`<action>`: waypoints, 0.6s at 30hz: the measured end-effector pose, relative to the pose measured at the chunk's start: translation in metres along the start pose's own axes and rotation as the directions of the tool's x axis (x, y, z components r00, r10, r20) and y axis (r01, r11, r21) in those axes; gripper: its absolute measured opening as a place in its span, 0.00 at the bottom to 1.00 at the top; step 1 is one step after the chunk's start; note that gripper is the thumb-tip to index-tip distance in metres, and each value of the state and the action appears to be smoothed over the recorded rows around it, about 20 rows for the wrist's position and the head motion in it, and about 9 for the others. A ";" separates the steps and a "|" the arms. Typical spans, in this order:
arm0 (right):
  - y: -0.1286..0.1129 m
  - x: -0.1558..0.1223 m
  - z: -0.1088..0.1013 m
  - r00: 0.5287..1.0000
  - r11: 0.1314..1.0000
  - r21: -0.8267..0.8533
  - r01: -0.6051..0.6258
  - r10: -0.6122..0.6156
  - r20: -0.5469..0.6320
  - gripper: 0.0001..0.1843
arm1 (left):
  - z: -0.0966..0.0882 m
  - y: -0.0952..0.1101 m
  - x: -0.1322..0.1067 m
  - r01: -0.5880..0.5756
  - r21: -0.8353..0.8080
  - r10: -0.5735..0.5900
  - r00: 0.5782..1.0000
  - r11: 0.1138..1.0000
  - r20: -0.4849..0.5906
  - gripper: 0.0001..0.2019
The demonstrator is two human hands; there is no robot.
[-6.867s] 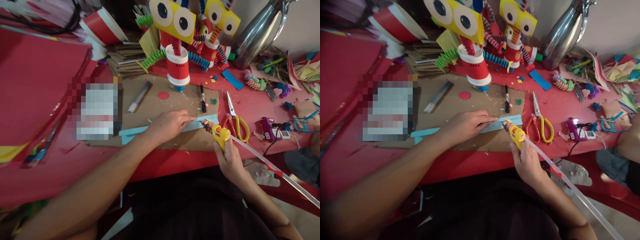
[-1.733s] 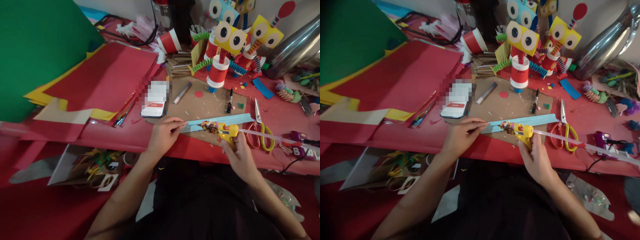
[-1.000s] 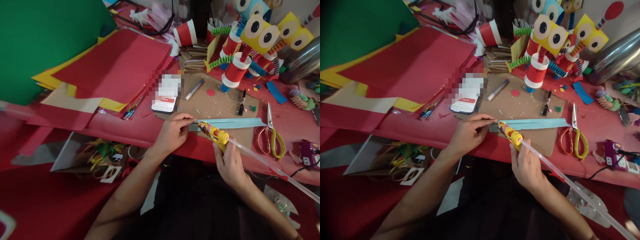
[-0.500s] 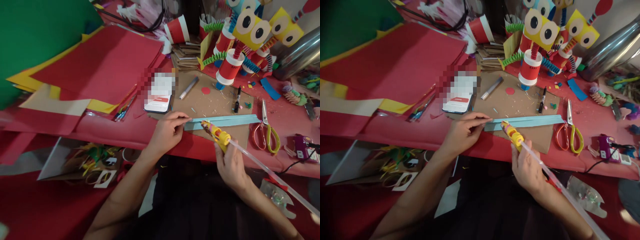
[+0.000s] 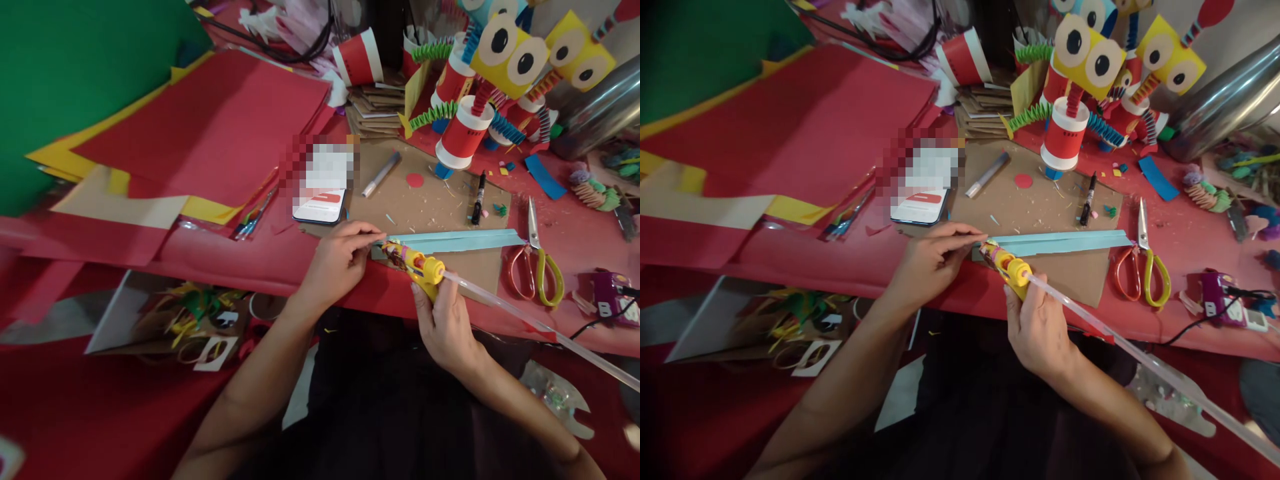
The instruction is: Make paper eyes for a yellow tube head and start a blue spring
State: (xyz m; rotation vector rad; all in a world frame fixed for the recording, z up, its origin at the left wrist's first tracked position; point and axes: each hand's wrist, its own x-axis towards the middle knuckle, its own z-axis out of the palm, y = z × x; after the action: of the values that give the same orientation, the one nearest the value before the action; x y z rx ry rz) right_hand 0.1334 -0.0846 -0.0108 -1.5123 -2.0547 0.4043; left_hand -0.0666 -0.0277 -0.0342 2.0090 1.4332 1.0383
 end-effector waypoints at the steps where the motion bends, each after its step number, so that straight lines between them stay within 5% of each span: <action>1: 0.000 0.001 0.001 1.000 1.000 0.010 0.001 -0.001 0.005 0.14 | 0.000 0.000 0.000 0.006 -0.001 -0.006 1.000 1.000 0.001 0.18; 8: 0.004 -0.002 0.000 1.000 0.999 -0.032 -0.022 0.022 -0.022 0.14 | -0.001 0.000 0.000 -0.001 -0.007 0.001 1.000 1.000 0.002 0.18; 18: 0.039 -0.007 -0.032 0.982 0.988 -0.040 -0.150 0.144 -0.124 0.12 | -0.003 0.002 -0.001 0.026 0.063 -0.026 1.000 0.998 0.009 0.19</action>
State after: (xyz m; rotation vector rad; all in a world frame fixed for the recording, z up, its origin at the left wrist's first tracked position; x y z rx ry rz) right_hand 0.1838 -0.0813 -0.0076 -1.6818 -1.8789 0.3121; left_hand -0.0679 -0.0296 -0.0315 2.0307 1.5003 0.9826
